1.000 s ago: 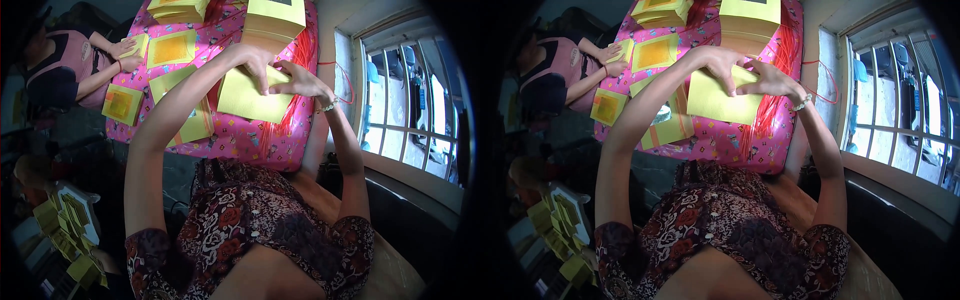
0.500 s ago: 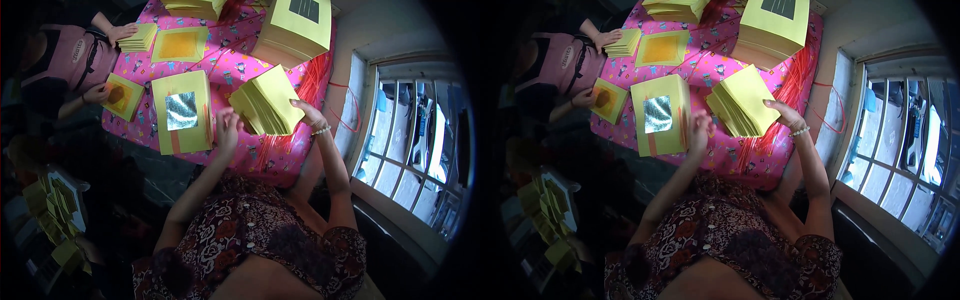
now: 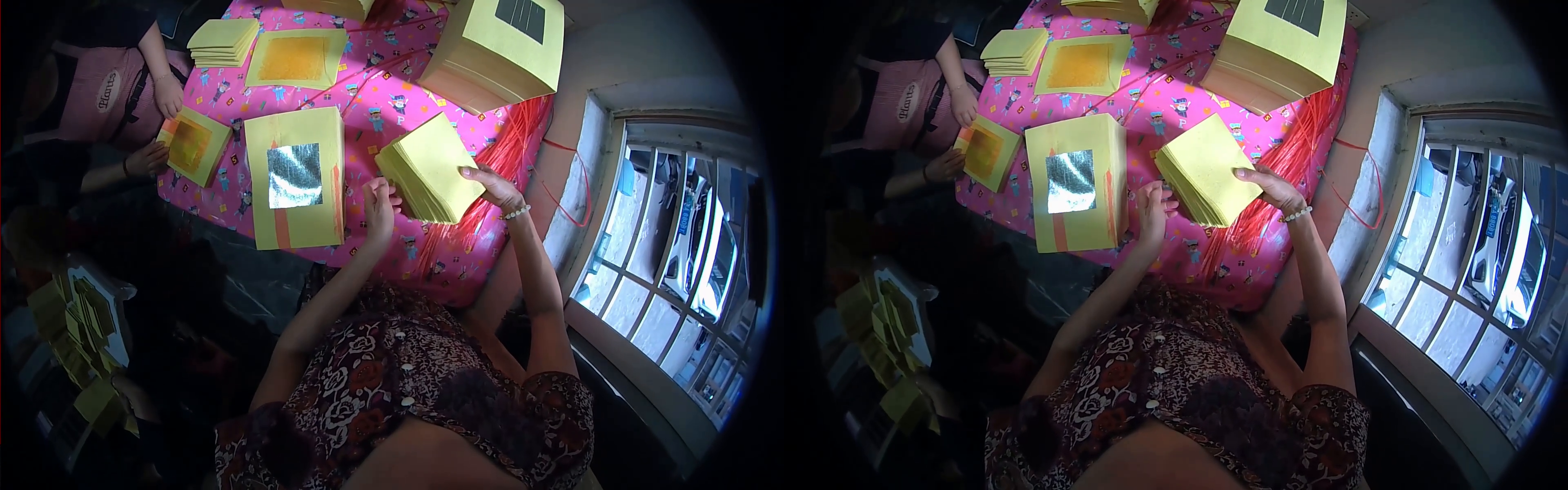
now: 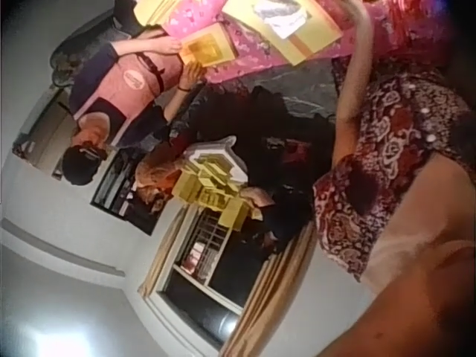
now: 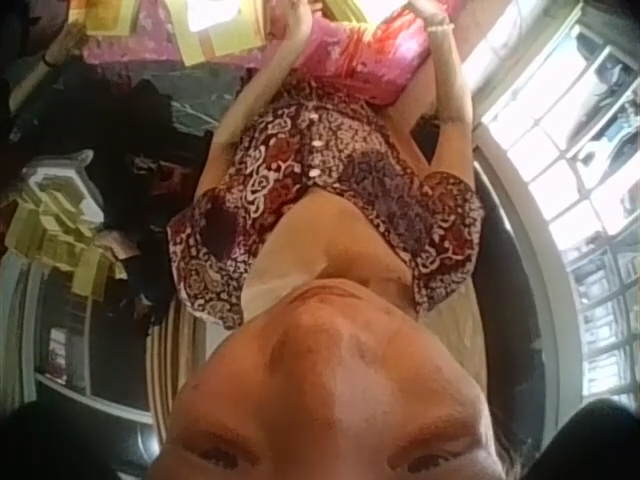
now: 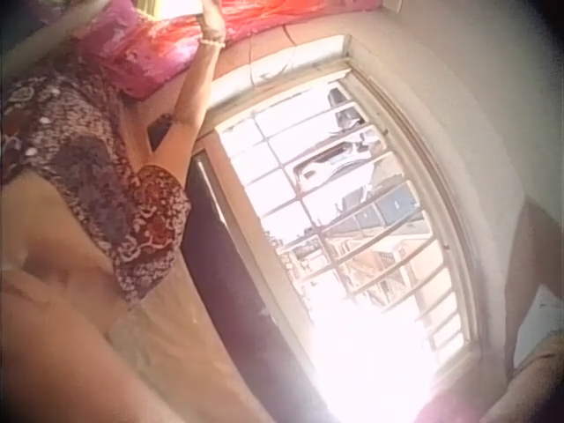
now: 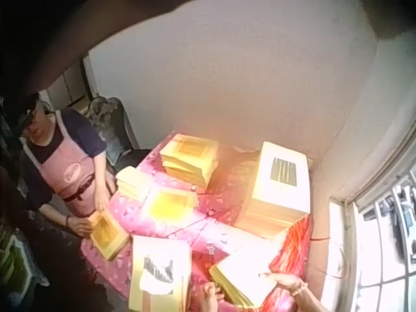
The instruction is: Bundling and tying stacks of yellow paper sheets with red ribbons.
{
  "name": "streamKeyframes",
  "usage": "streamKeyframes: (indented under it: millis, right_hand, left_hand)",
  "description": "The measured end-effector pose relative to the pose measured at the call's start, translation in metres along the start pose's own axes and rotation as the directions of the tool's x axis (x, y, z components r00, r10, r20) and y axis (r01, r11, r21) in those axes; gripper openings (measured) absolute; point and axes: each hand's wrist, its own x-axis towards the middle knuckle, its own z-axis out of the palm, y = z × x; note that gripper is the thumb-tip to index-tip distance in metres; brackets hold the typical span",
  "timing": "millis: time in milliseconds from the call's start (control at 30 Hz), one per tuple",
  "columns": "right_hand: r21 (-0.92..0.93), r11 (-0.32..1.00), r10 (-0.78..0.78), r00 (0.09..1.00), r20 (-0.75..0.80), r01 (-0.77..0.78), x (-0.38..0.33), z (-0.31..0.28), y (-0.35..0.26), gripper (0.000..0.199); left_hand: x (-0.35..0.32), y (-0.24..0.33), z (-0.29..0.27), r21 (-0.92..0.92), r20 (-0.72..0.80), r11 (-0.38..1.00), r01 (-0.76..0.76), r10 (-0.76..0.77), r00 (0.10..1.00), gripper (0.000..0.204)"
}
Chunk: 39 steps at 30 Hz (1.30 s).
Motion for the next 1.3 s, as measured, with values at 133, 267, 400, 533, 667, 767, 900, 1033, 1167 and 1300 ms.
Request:
streamKeyframes:
  millis: [133, 267, 400, 533, 667, 767, 900, 1033, 1167, 1300]
  right_hand:
    - [-0.012, 1.000, 0.020, 1.000, -0.017, -0.020, 0.003, 0.002, 0.004, 0.068]
    - [-0.016, 1.000, 0.017, 0.999, -0.043, -0.018, 0.004, 0.006, 0.007, 0.067]
    - [-0.002, 1.000, 0.025, 0.998, -0.055, -0.025, 0.005, 0.010, 0.007, 0.067]
    - [-0.220, 0.975, -0.039, 0.997, -0.061, 0.025, 0.005, 0.014, 0.004, 0.068]
    - [-0.322, 0.947, -0.022, 0.993, -0.118, -0.017, -0.007, 0.038, -0.013, 0.069]
    - [-0.426, 0.898, 0.029, 0.983, -0.182, -0.106, -0.014, 0.058, -0.030, 0.075]
    - [-0.808, 0.535, 0.029, 0.961, -0.274, -0.246, -0.010, 0.047, -0.036, 0.083]
    - [-0.719, 0.686, 0.024, 0.991, -0.128, -0.110, 0.014, 0.012, -0.014, 0.091]
    - [-0.447, 0.894, 0.072, 0.988, 0.137, -0.003, 0.016, 0.012, -0.004, 0.088]
    - [-0.244, 0.968, 0.098, 0.982, 0.164, -0.056, 0.008, 0.025, -0.001, 0.088]
  left_hand:
    - [-0.004, 0.011, 0.008, -0.068, -0.028, 0.996, 0.058, -0.060, 0.998, 0.056]
    - [-0.015, 0.019, 0.022, 0.067, 0.008, 0.992, -0.104, 0.104, 0.995, 0.070]
    - [-0.002, 0.014, 0.025, -0.046, 0.124, 0.986, -0.159, 0.163, 0.979, 0.078]
    - [0.003, 0.011, 0.031, -0.135, 0.118, 0.988, -0.079, 0.096, 0.988, 0.077]
    - [0.008, 0.000, 0.038, -0.024, 0.124, 0.980, -0.199, 0.200, 0.972, 0.077]
    - [0.019, -0.017, 0.026, -0.008, 0.125, 0.985, -0.172, 0.172, 0.977, 0.076]
    - [0.018, -0.013, 0.025, 0.042, 0.171, 0.983, -0.179, 0.169, 0.971, 0.083]
    - [0.009, -0.002, 0.033, -0.012, 0.121, 0.998, -0.054, 0.055, 0.991, 0.091]
    - [0.020, -0.009, 0.021, -0.098, 0.227, 0.972, 0.214, -0.188, 0.956, 0.093]
    - [0.029, -0.015, 0.019, -0.170, 0.333, 0.955, 0.245, -0.178, 0.926, 0.083]
